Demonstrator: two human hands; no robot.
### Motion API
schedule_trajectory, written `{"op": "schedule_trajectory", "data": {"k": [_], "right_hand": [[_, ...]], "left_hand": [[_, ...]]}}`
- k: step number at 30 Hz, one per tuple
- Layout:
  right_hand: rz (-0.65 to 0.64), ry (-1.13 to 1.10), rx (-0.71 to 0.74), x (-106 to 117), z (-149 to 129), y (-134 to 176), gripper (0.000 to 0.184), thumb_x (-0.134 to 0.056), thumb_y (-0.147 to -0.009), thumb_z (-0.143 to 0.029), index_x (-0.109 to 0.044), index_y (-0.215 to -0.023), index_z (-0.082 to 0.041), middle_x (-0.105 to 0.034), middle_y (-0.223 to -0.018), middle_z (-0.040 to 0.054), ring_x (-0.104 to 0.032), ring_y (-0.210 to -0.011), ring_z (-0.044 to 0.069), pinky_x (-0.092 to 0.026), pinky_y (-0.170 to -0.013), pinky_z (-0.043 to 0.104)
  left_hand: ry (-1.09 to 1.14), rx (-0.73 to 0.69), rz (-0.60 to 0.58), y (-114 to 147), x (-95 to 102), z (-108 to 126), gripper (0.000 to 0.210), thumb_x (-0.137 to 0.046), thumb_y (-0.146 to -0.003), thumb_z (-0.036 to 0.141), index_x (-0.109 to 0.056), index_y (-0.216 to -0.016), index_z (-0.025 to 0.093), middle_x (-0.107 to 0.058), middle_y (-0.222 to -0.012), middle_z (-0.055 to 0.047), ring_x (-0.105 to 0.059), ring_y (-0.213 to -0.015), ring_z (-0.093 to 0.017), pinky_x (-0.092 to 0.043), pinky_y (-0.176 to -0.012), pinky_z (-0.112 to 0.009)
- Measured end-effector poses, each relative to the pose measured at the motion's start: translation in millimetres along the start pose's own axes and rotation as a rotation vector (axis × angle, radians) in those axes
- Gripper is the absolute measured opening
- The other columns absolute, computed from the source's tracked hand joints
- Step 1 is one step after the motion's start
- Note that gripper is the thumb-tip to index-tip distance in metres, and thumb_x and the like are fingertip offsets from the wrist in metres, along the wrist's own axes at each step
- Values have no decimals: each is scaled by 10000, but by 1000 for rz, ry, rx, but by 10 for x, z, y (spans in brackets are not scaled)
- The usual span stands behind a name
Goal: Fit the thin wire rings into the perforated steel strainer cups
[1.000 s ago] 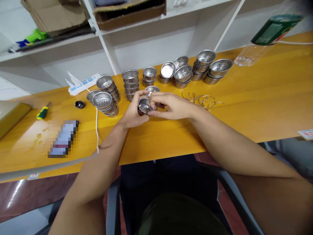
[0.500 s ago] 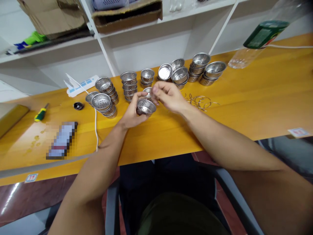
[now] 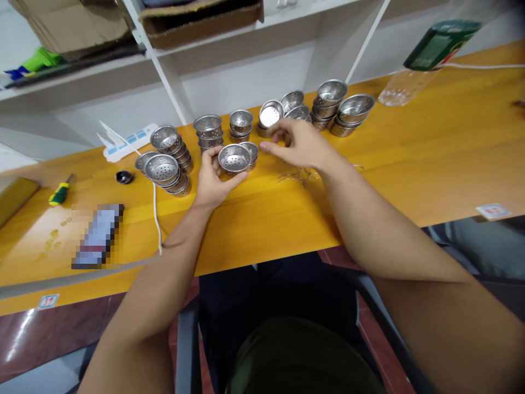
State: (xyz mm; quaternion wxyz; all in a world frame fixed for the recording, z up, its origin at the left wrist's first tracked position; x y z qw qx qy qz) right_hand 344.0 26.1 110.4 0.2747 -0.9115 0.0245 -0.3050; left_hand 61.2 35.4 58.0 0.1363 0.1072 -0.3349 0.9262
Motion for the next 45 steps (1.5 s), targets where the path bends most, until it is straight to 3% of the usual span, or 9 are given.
{"op": "schedule_trajectory", "data": {"k": [3,6,11,22,25,28,32,36,45], "right_hand": [[-111,-162,121,-292,-503,101,994,-1087,-907,-921,-847,-1657,-314,-851,-1629,180,-850,-1320,435,-738,-1203,655],[-109,-154,170,-430,-727,119,914,-1094,-924,-875,-875,-1593,-292,-862,-1593,183,-823,-1447,479,-689,-1303,704],[70,-96,59,-305,-402,-191,799,-1036,-1021,-819,-897,-1570,-255,-888,-1541,192,-855,-1403,464,-695,-1310,683],[-153,18,53,-580,-99,-468,552,-1040,-1048,-742,-938,-1344,-288,-935,-1317,145,-864,-1198,420,-725,-1214,665],[-34,48,48,-340,-32,-785,319,-842,-1237,-559,-919,-1326,-262,-934,-1376,136,-842,-1198,344,-696,-1240,578],[-70,175,51,-372,114,-1178,112,-941,-1120,-297,-915,-1196,-220,-936,-1438,146,-822,-1246,304,-649,-1282,526],[-327,334,36,-855,384,-1482,406,-1179,-860,-366,-778,-851,-302,-902,-1007,84,-864,-1140,351,-689,-1184,594],[-293,348,61,-1043,510,-1502,568,-1179,-868,-541,-672,-781,-301,-859,-971,105,-870,-1221,387,-677,-1224,615],[73,129,157,-119,27,-1373,474,-1057,-1124,-635,-782,-1060,-255,-823,-1270,92,-657,-1051,213,-629,-1108,421]], "left_hand": [[-52,-26,-5,0,-3,119,1015,-1063,-921,917,-597,-1606,331,-716,-1670,-150,-815,-1569,-388,-722,-1350,-594],[-109,-18,-6,13,-12,160,1006,-1130,-905,799,-620,-1633,328,-734,-1676,-157,-800,-1574,-399,-727,-1316,-586],[-95,78,-2,53,-40,14,1072,-1137,-916,622,-511,-1746,358,-664,-1856,-209,-786,-1603,-407,-708,-1285,-607],[-107,107,7,45,33,-244,1058,-1086,-976,467,-465,-1826,361,-690,-1822,-197,-782,-1525,-360,-677,-1261,-559],[-114,111,18,60,24,-244,1005,-1051,-992,416,-478,-1816,356,-698,-1809,-199,-779,-1505,-359,-684,-1239,-570],[-132,95,33,70,33,-192,869,-971,-1008,344,-535,-1760,350,-714,-1790,-188,-781,-1482,-348,-691,-1202,-559],[-159,83,48,74,60,-111,775,-906,-1010,319,-580,-1713,328,-739,-1759,-186,-802,-1454,-346,-699,-1164,-559],[-169,81,50,75,72,-63,753,-926,-1004,335,-604,-1684,321,-743,-1764,-182,-815,-1455,-343,-703,-1166,-545],[-115,-64,79,66,106,8,770,-910,-1123,528,-555,-1781,342,-719,-1790,-188,-809,-1459,-325,-694,-1156,-501]]}}
Point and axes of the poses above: each hand's wrist, its own y-axis away from the middle knuckle, its own x-axis out of the back of the hand, z = x × y, the point moved 9 cm from there along -y, towards the middle knuckle
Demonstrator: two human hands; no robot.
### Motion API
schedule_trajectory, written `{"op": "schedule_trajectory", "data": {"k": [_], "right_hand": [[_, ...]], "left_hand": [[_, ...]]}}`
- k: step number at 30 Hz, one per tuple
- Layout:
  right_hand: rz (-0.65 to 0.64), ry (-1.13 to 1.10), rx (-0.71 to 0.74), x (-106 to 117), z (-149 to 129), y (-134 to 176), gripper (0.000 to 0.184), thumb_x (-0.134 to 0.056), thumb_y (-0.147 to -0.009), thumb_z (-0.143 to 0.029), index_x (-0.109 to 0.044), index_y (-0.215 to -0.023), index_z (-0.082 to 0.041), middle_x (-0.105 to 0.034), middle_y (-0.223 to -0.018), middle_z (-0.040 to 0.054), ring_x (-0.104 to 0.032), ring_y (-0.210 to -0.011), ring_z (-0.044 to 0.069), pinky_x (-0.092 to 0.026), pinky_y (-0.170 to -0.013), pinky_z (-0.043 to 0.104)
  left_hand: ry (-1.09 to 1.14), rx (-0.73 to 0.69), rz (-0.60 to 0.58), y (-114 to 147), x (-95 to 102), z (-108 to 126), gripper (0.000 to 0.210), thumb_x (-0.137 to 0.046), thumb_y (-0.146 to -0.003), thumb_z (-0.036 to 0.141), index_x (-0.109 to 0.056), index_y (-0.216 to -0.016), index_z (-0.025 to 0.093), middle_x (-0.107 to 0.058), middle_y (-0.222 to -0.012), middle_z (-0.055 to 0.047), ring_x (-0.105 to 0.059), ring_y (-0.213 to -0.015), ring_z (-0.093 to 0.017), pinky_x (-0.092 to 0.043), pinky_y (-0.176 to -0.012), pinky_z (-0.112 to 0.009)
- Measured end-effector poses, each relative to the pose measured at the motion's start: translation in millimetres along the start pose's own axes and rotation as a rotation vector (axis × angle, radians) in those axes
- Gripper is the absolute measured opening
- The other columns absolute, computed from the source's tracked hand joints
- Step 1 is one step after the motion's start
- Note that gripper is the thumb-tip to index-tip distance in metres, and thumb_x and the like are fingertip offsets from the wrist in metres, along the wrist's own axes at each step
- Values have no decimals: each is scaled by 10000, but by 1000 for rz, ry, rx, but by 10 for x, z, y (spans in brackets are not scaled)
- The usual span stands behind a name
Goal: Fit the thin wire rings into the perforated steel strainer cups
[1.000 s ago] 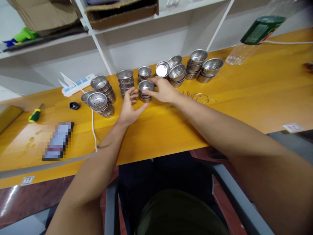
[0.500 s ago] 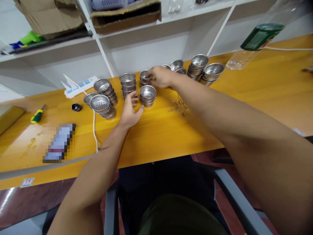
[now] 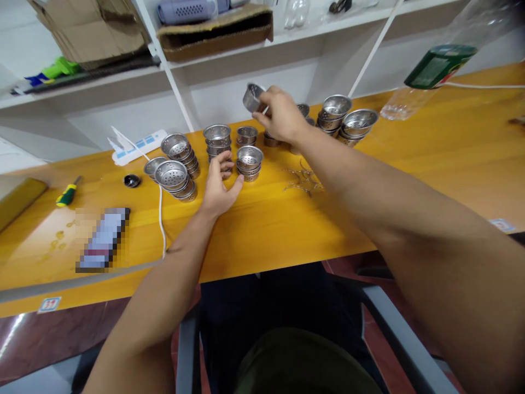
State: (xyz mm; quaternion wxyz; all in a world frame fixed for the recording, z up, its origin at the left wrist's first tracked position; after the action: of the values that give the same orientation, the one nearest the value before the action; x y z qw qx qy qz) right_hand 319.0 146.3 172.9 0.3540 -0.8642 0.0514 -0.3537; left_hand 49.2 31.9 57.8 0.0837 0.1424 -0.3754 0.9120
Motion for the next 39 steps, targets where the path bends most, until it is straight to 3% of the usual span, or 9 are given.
{"op": "schedule_trajectory", "data": {"k": [2,5,7,12,17,23,30,37,39], "right_hand": [[14,-172,34,237,-371,157,487,-1072,-1118,-642,-798,-1079,-241,-804,-1212,55,-622,-892,146,-611,-870,344],[-293,-480,39,103,-1014,672,612,-1077,-1057,-773,-853,-1157,-213,-809,-1138,58,-640,-719,138,-523,-590,345],[-427,-559,31,-62,-1337,1063,582,-1015,-1104,-780,-876,-1146,-217,-795,-1169,65,-644,-688,135,-505,-572,343],[-387,-476,249,-121,-1606,1442,518,-859,-1235,-720,-873,-1092,-222,-740,-1158,77,-711,-1012,233,-547,-830,366],[-412,-532,300,29,-1388,1394,496,-803,-1293,-667,-786,-1076,-221,-711,-1205,68,-675,-1010,205,-543,-898,360],[-410,-662,157,-88,-1268,1404,618,-991,-1148,-741,-676,-963,-242,-658,-897,-23,-573,-812,161,-476,-777,333],[-31,-858,-252,159,-850,1247,804,-797,-1086,-1049,-579,-882,-303,-565,-801,-12,-458,-701,191,-402,-624,344],[-668,70,-315,31,-177,1467,405,-910,-1123,-529,-791,-860,-244,-788,-832,69,-638,-759,242,-484,-767,424],[-629,163,-303,95,-165,1461,293,-900,-1132,-513,-893,-1065,-229,-869,-1023,117,-732,-862,291,-557,-845,456]], "left_hand": [[51,-62,8,-17,2,89,819,-907,-1148,633,-520,-1819,370,-670,-1859,-186,-804,-1495,-329,-703,-1193,-497],[153,-142,-28,-39,-50,239,1027,-940,-1119,771,-386,-1921,449,-556,-1989,-175,-783,-1632,-360,-715,-1304,-521],[207,-166,-81,-50,-103,293,1185,-1013,-1039,832,-350,-1947,460,-581,-1971,-175,-784,-1672,-387,-729,-1323,-535],[306,-126,-126,-90,-49,270,1112,-1130,-860,899,-687,-1711,337,-829,-1659,-151,-891,-1473,-347,-777,-1207,-461],[425,-2,-217,-76,-60,336,744,-1156,-968,670,-846,-1523,284,-934,-1404,-93,-929,-1219,-242,-779,-1091,-388],[495,46,-265,-35,-184,389,736,-1193,-960,508,-834,-1572,314,-915,-1454,-78,-918,-1263,-213,-777,-1096,-343],[505,55,-232,-47,-180,387,732,-1129,-1006,634,-811,-1573,300,-882,-1442,-89,-900,-1285,-253,-788,-1135,-414],[424,112,-37,-62,-101,121,906,-1169,-882,787,-754,-1517,293,-864,-1437,-109,-889,-1266,-255,-780,-1088,-411],[429,129,9,-50,-98,63,918,-1183,-869,777,-720,-1508,308,-857,-1426,-96,-887,-1238,-224,-773,-1066,-375]]}}
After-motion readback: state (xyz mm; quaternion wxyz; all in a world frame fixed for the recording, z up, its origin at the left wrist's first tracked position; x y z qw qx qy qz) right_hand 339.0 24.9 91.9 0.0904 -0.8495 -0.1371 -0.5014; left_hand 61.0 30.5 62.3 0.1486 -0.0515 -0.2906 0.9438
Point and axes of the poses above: each hand's wrist, its own y-axis away from the middle knuckle, its own x-axis out of the back of the hand, z = x × y, the point moved 9 cm from there along -y, towards the middle knuckle
